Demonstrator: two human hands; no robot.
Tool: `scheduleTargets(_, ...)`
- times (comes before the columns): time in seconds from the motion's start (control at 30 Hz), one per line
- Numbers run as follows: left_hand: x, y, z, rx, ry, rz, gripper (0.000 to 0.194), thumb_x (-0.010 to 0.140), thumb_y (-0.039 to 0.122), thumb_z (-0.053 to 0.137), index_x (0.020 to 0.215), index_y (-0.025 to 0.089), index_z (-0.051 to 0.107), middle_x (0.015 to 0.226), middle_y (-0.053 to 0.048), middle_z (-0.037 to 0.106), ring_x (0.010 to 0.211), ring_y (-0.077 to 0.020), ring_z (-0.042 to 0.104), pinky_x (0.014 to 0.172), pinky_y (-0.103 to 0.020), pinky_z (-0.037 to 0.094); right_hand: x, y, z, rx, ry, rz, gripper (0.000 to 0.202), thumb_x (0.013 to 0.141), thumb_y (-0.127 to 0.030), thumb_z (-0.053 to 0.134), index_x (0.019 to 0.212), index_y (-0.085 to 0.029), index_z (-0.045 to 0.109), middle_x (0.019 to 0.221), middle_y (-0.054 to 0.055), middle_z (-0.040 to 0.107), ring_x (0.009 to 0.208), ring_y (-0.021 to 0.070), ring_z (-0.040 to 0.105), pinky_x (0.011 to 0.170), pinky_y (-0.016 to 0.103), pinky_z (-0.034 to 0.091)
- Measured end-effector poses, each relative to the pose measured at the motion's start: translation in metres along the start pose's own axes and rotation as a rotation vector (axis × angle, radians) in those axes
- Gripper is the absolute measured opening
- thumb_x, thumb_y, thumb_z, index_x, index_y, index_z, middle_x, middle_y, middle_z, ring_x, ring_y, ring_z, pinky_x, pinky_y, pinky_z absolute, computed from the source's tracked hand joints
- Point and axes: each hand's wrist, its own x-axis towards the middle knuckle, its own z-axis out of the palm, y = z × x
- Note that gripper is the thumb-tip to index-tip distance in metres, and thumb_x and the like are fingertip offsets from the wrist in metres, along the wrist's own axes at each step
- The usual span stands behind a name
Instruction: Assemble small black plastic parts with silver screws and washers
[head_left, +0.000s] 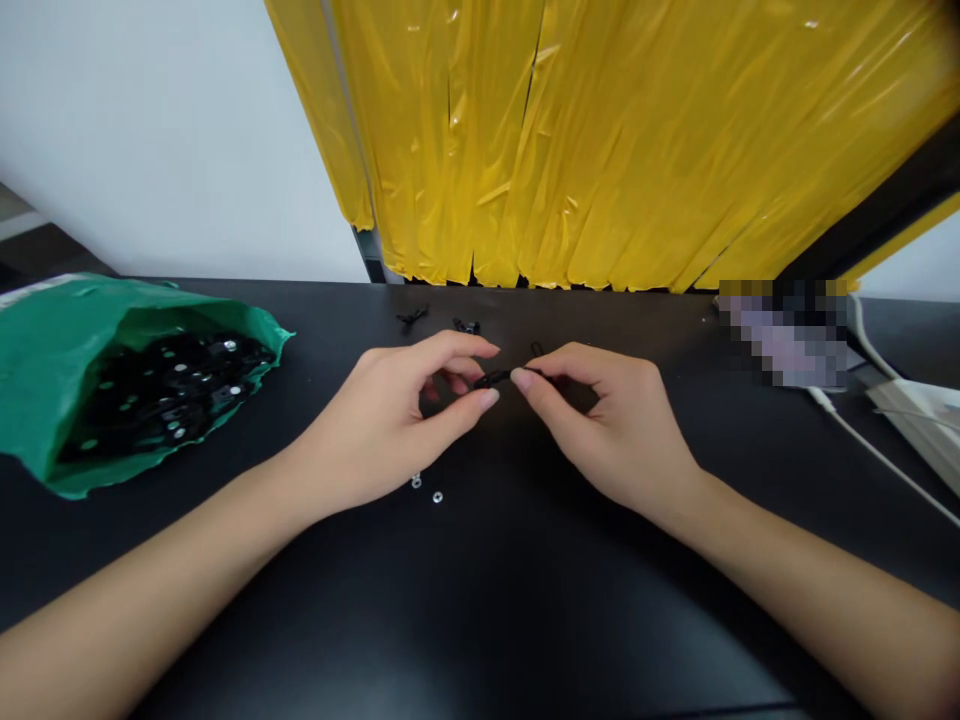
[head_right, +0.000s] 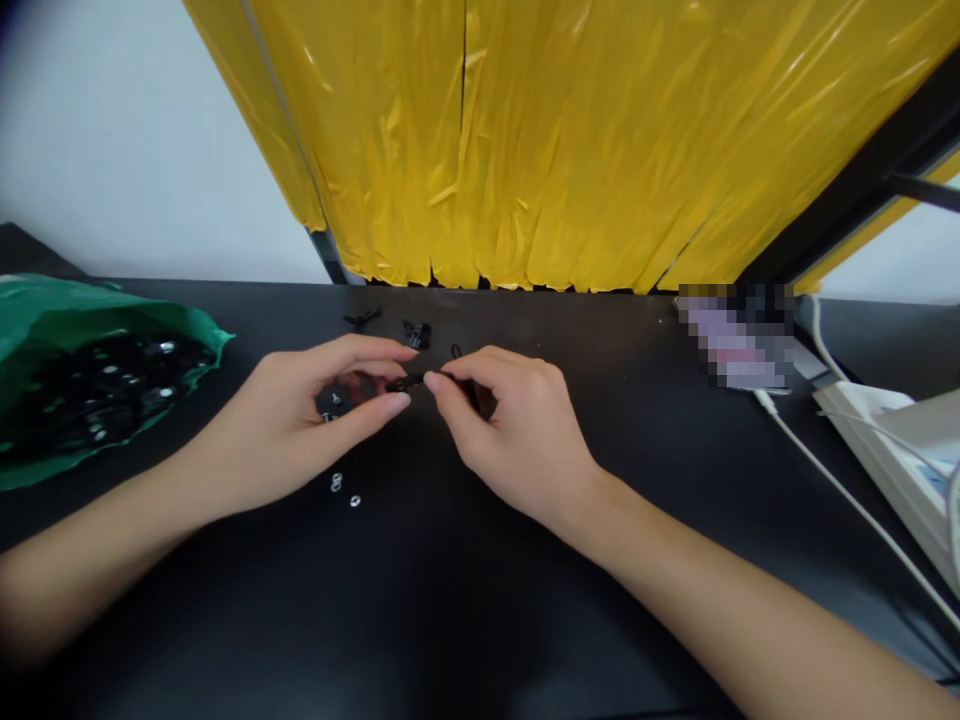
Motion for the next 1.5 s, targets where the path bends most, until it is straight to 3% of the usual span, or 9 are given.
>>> scheduleTargets(0.13, 0.003, 0.002, 0.000, -0.106, 0.054, -0.102, 0.022, 0.097, 0.040, 0.070, 0.103, 0.021, 0.079, 0.095, -0.001, 0.080, 0.076, -0.0150, 0.069, 0.068, -0.024, 0.053, -0.002, -0.007, 0.002, 0.144, 0.017, 0.105, 0.019, 0.096, -0.032, 0.073, 0.083, -0.020, 0.081, 0.071, -0.001, 0.072, 0.063, 0.0137, 0.062, 0.059, 0.028, 0.043)
scheduleTargets(0.27, 0.005, 0.005, 0.002, -0.310, 0.132, -0.184, 0.023, 0.097, 0.039, 0.071, 0.103, 0.019, 0.080, 0.091, -0.003, 0.079, 0.077, -0.0154, 0.070, 0.066, -0.023, 0.055, -0.003, -0.012, 0.005, 0.346, -0.062, 0.189, 0.021, 0.096, -0.035, 0.073, 0.082, -0.021, 0.082, 0.066, -0.002, 0.067, 0.059, 0.0119, 0.054, 0.054, 0.026, 0.041)
scheduleTargets(0.47, 0.006, 0.007, 0.005, -0.469, 0.045, -0.191, 0.019, 0.099, 0.035, 0.070, 0.108, 0.020, 0.078, 0.082, -0.002, 0.077, 0.074, -0.0137, 0.071, 0.063, -0.020, 0.055, -0.002, -0.011, 0.009, 0.556, -0.108, 0.253, 0.016, 0.096, -0.032, 0.074, 0.089, -0.024, 0.087, 0.077, 0.001, 0.076, 0.075, 0.0166, 0.066, 0.064, 0.027, 0.050)
scheduleTargets(0.6, 0.005, 0.009, 0.008, -0.498, 0.089, -0.188, 0.016, 0.100, 0.033, 0.070, 0.105, 0.021, 0.079, 0.080, -0.001, 0.076, 0.076, -0.0131, 0.070, 0.063, -0.019, 0.053, -0.003, -0.015, 0.009, 0.534, -0.102, 0.247, 0.016, 0.096, -0.033, 0.074, 0.090, -0.026, 0.087, 0.068, 0.000, 0.070, 0.080, 0.0198, 0.070, 0.067, 0.029, 0.052)
scheduleTargets(0.77, 0.002, 0.012, 0.015, -0.649, 0.120, -0.237, 0.028, 0.103, 0.044, 0.063, 0.101, 0.022, 0.080, 0.084, -0.003, 0.073, 0.073, -0.0138, 0.066, 0.065, -0.022, 0.054, -0.005, -0.021, 0.010, 0.566, -0.143, 0.240, 0.020, 0.097, -0.034, 0.072, 0.087, -0.023, 0.085, 0.084, 0.002, 0.077, 0.084, 0.0210, 0.071, 0.065, 0.029, 0.052)
scheduleTargets(0.9, 0.002, 0.016, 0.015, -0.671, 0.105, -0.271, 0.035, 0.104, 0.048, 0.059, 0.097, 0.020, 0.080, 0.089, -0.005, 0.073, 0.072, -0.0141, 0.063, 0.064, -0.024, 0.055, -0.008, -0.022, 0.011, 0.498, -0.161, 0.245, 0.026, 0.096, -0.035, 0.072, 0.078, -0.020, 0.082, 0.079, 0.002, 0.075, 0.077, 0.0187, 0.067, 0.063, 0.028, 0.050)
scheduleTargets(1.13, 0.002, 0.020, 0.010, -0.482, 0.062, -0.211, 0.011, 0.097, 0.028, 0.071, 0.099, 0.020, 0.078, 0.086, -0.001, 0.075, 0.070, -0.0116, 0.066, 0.064, -0.019, 0.057, -0.011, -0.020, 0.012, 0.390, -0.128, 0.207, 0.025, 0.096, -0.033, 0.070, 0.078, -0.021, 0.082, 0.078, 0.002, 0.076, 0.076, 0.0190, 0.069, 0.066, 0.030, 0.051)
scheduleTargets(1.33, 0.002, 0.024, 0.013, -0.487, 0.111, -0.206, 0.019, 0.102, 0.027, 0.062, 0.089, 0.017, 0.073, 0.078, -0.001, 0.071, 0.066, -0.0108, 0.066, 0.060, -0.018, 0.055, -0.010, -0.022, 0.012, 0.391, -0.153, 0.186, 0.032, 0.099, -0.037, 0.067, 0.074, -0.020, 0.079, 0.078, 0.002, 0.075, 0.078, 0.0197, 0.070, 0.063, 0.029, 0.050)
scheduleTargets(1.5, 0.003, 0.016, 0.011, -0.588, 0.034, -0.251, 0.012, 0.096, 0.023, 0.073, 0.106, 0.019, 0.078, 0.081, 0.001, 0.074, 0.066, -0.0091, 0.065, 0.062, -0.017, 0.055, -0.010, -0.019, 0.013, 0.350, -0.157, 0.161, 0.032, 0.100, -0.036, 0.068, 0.074, -0.020, 0.078, 0.077, 0.001, 0.075, 0.075, 0.0183, 0.070, 0.067, 0.029, 0.051)
